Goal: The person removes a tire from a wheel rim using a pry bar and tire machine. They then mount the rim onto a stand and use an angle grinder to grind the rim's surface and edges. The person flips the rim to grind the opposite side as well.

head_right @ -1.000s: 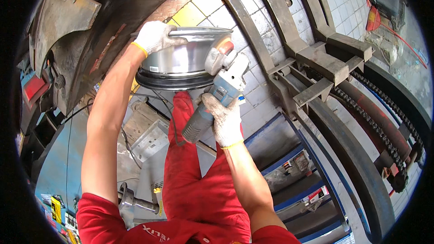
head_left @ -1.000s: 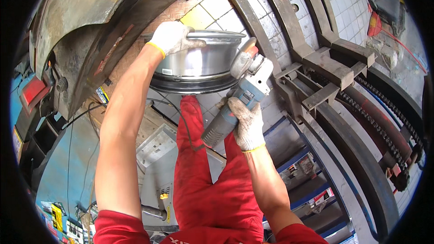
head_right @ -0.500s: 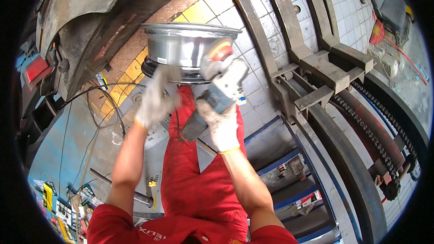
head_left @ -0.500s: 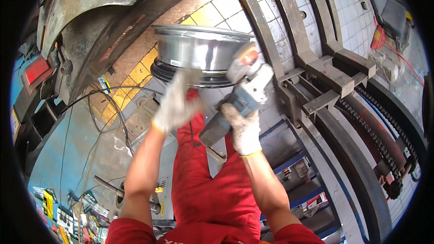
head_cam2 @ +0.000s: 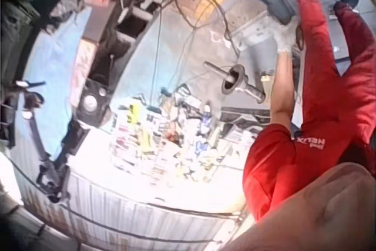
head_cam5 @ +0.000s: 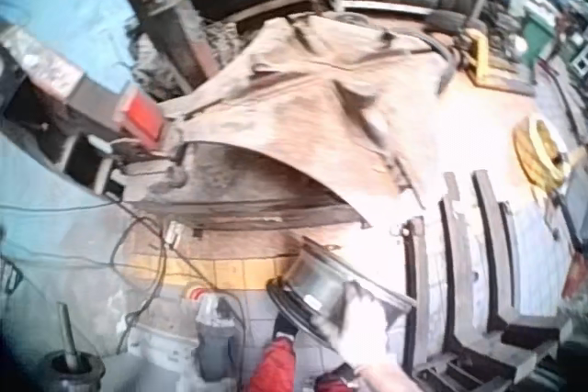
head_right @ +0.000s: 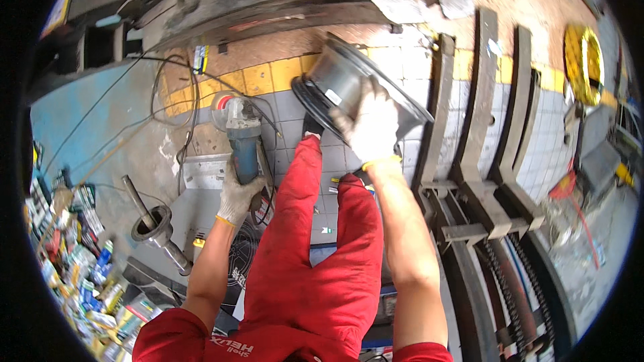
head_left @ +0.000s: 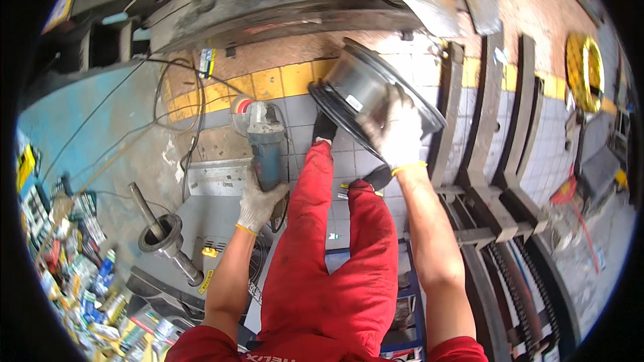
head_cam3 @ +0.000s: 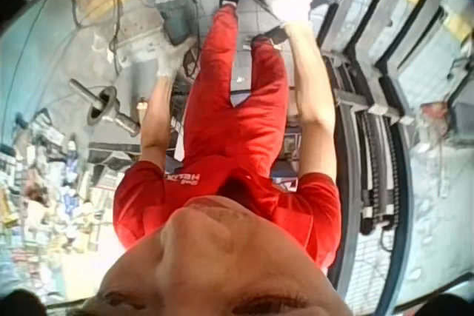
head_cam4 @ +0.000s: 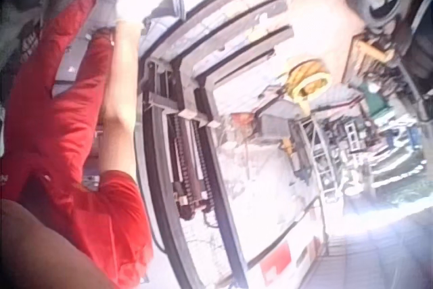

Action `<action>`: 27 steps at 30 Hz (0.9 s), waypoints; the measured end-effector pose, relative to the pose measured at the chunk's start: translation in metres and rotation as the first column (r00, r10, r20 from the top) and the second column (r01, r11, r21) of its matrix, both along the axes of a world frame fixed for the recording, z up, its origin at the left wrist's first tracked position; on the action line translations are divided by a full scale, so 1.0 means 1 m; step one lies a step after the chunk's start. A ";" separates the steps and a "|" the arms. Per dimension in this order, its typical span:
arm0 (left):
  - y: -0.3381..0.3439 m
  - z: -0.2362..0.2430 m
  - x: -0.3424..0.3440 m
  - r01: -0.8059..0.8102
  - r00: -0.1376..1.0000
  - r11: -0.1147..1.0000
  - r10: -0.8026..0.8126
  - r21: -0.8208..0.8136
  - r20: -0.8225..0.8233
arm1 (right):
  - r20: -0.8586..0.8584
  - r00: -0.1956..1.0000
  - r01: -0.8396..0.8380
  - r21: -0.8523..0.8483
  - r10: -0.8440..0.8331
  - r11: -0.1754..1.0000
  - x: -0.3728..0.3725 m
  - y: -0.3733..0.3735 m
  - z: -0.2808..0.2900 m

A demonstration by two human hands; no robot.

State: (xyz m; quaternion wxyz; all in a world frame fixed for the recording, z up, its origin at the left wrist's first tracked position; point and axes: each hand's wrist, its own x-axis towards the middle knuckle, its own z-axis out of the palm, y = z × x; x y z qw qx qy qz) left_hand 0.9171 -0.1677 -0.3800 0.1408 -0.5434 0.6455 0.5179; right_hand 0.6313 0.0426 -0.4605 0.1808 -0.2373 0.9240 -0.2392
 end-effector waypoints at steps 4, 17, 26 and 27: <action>-0.023 -0.041 0.043 -0.194 0.978 0.978 0.187 -0.075 -0.091 | -0.199 0.942 -0.233 0.192 0.270 0.953 -0.013 -0.043 -0.021; -0.095 -0.037 -0.005 -0.602 0.707 0.752 0.658 0.269 -0.257 | -0.236 0.910 -0.304 0.178 0.341 0.936 0.026 -0.051 -0.087; -0.148 -0.157 0.012 -0.682 0.731 0.731 0.682 0.023 0.022 | -0.157 0.915 -0.339 0.194 0.371 0.920 0.028 -0.027 -0.094; -0.155 -0.197 0.030 -0.681 0.731 0.732 0.678 -0.009 -0.074 | -0.153 0.915 -0.343 0.192 0.374 0.919 0.028 -0.025 -0.095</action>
